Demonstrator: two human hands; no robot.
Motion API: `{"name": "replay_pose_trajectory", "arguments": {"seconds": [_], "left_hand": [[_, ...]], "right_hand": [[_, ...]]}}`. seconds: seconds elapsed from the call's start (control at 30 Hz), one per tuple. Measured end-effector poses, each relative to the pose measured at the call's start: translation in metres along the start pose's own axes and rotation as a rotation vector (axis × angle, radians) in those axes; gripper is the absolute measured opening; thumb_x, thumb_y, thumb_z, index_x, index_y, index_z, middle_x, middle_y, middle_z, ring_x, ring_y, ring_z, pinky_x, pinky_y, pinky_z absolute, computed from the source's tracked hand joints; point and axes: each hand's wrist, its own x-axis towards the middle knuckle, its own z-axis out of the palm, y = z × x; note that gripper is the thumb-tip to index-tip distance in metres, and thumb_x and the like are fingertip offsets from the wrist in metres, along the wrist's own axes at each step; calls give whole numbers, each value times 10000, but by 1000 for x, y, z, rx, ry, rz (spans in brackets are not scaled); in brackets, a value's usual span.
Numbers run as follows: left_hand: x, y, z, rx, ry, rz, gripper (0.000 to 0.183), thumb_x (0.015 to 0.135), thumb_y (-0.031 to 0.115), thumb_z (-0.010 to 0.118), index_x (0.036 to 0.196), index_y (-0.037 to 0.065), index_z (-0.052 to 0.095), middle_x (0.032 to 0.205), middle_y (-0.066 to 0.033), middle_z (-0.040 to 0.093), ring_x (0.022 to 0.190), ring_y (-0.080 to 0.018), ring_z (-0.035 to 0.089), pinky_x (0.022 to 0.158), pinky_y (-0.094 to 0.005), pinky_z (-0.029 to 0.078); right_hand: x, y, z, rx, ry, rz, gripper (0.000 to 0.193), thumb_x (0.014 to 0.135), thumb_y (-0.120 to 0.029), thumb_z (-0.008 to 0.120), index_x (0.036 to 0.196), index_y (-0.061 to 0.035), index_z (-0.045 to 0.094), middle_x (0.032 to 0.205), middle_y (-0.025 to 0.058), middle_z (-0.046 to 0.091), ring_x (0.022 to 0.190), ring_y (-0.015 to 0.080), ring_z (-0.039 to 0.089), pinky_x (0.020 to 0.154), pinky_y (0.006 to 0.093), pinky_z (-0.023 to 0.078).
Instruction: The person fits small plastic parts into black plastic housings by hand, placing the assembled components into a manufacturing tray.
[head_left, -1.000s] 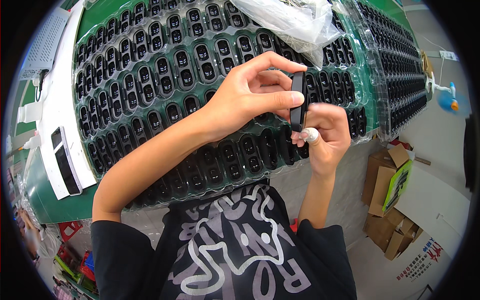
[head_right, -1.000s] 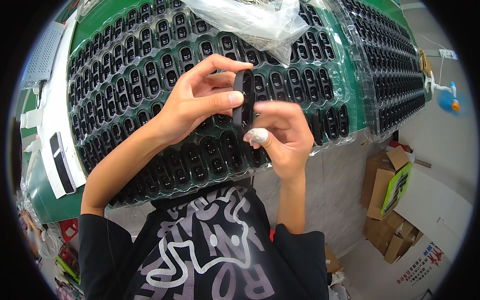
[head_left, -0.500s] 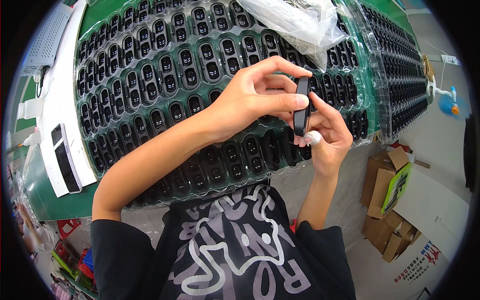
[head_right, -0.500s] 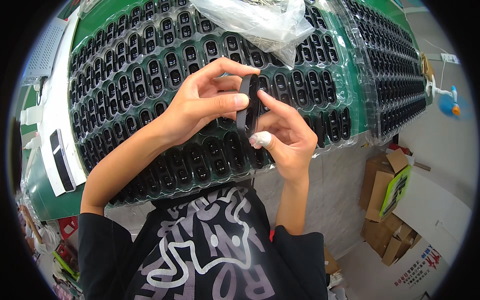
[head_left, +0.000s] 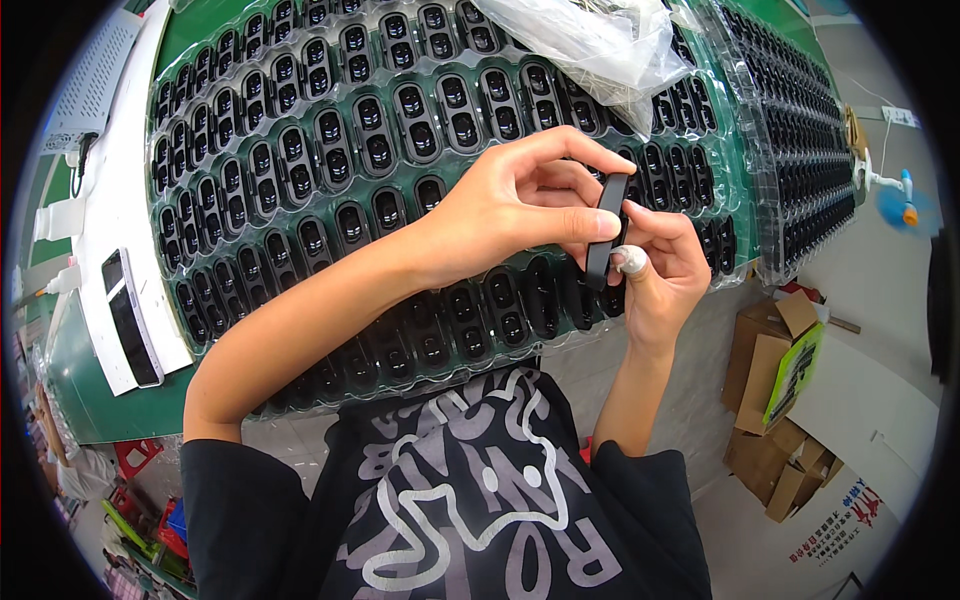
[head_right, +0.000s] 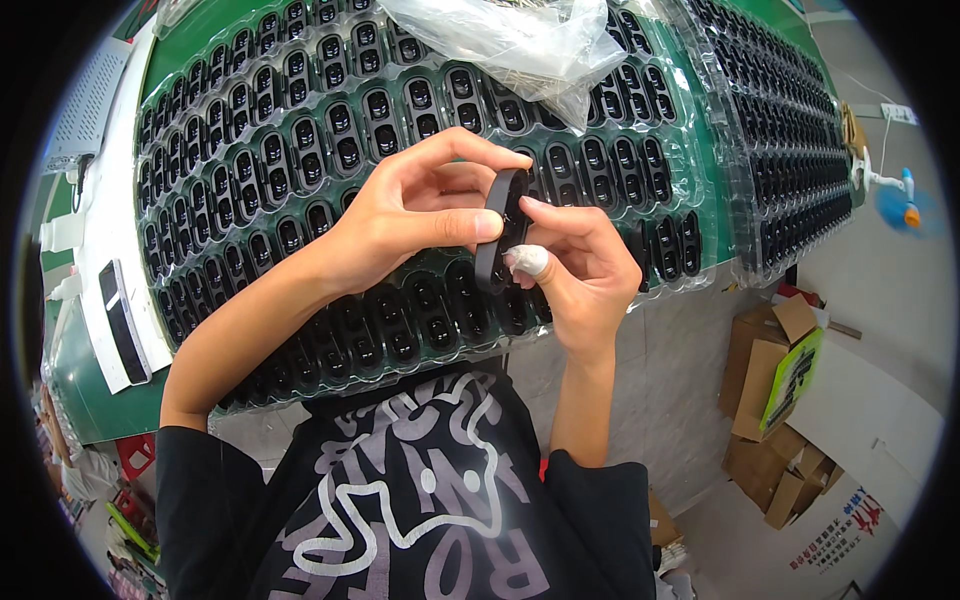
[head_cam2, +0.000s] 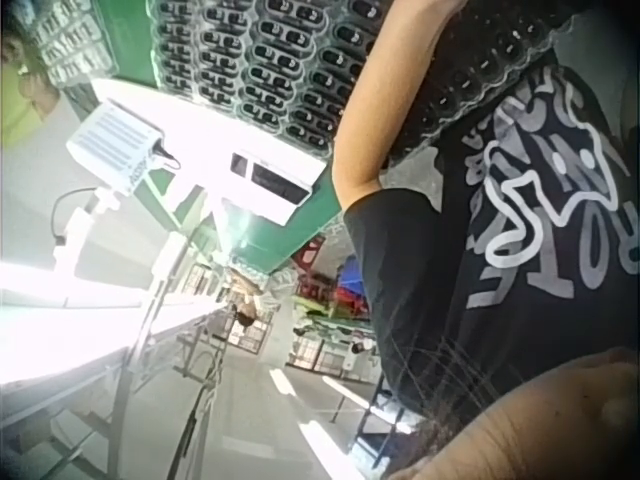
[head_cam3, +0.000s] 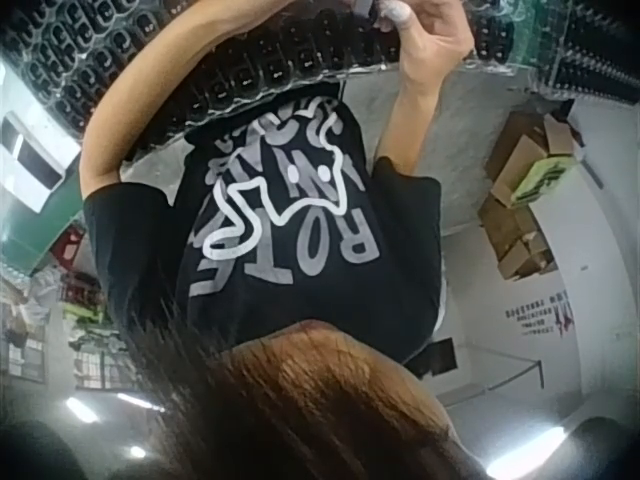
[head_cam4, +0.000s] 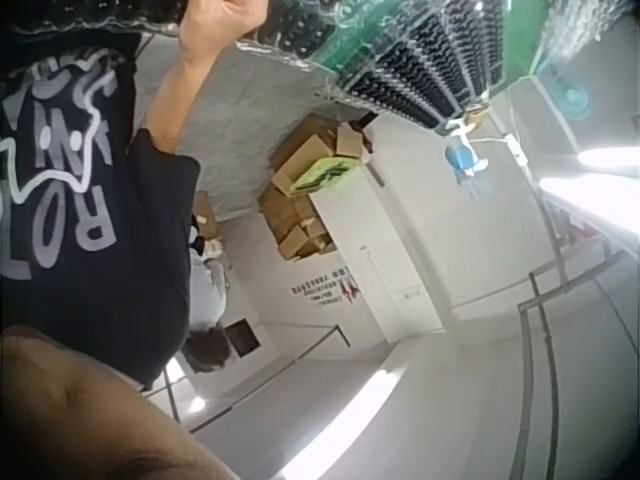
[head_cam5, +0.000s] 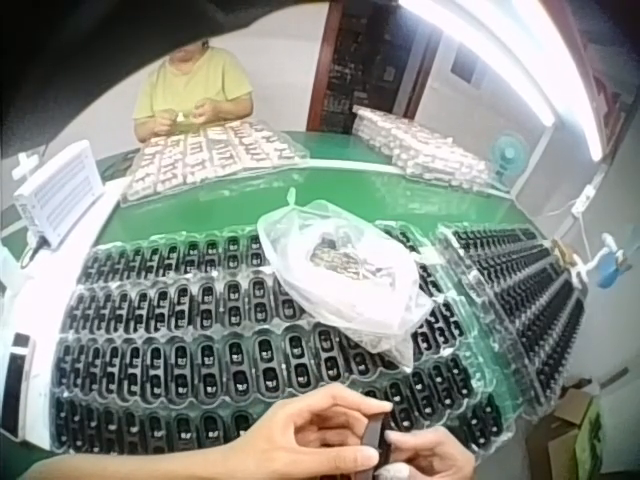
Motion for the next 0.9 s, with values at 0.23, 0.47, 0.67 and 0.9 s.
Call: {"name": "replay_pose_trajectory", "arguments": {"seconds": [0.23, 0.47, 0.67, 0.9], "left_hand": [[0, -1, -1, -14, -22, 23, 405, 796, 125, 632, 1169, 60, 486, 936, -74, 563, 873, -130, 548, 771, -285, 468], [1, 3, -3, -82, 19, 40, 419, 811, 129, 613, 1190, 74, 441, 984, -90, 567, 896, -150, 561, 766, -302, 475], [2, -3, 0, -88, 22, 92, 396, 811, 103, 620, 1160, 65, 435, 988, -102, 562, 910, -149, 555, 771, -312, 487], [1, -2, 4, -48, 1, 92, 374, 822, 95, 613, 1141, 46, 423, 979, -148, 580, 833, -191, 597, 759, -339, 509]], "right_hand": [[1, 1, -4, 12, -33, 9, 315, 743, -2, 683, 1034, 36, 568, 699, 63, 594, 575, 86, 546, 512, 190, 445], [8, -6, 4, 61, -7, -74, 435, 744, -41, 681, 1131, 55, 507, 704, 67, 581, 609, 108, 551, 557, 206, 449], [-11, -17, 6, -608, -73, -338, 316, 644, 93, 677, 945, 24, 612, 667, 53, 588, 553, 98, 522, 497, 209, 405], [3, -31, -41, -908, 25, -554, 254, 661, 96, 655, 897, 7, 628, 764, 62, 615, 615, 120, 533, 563, 233, 429]]}}
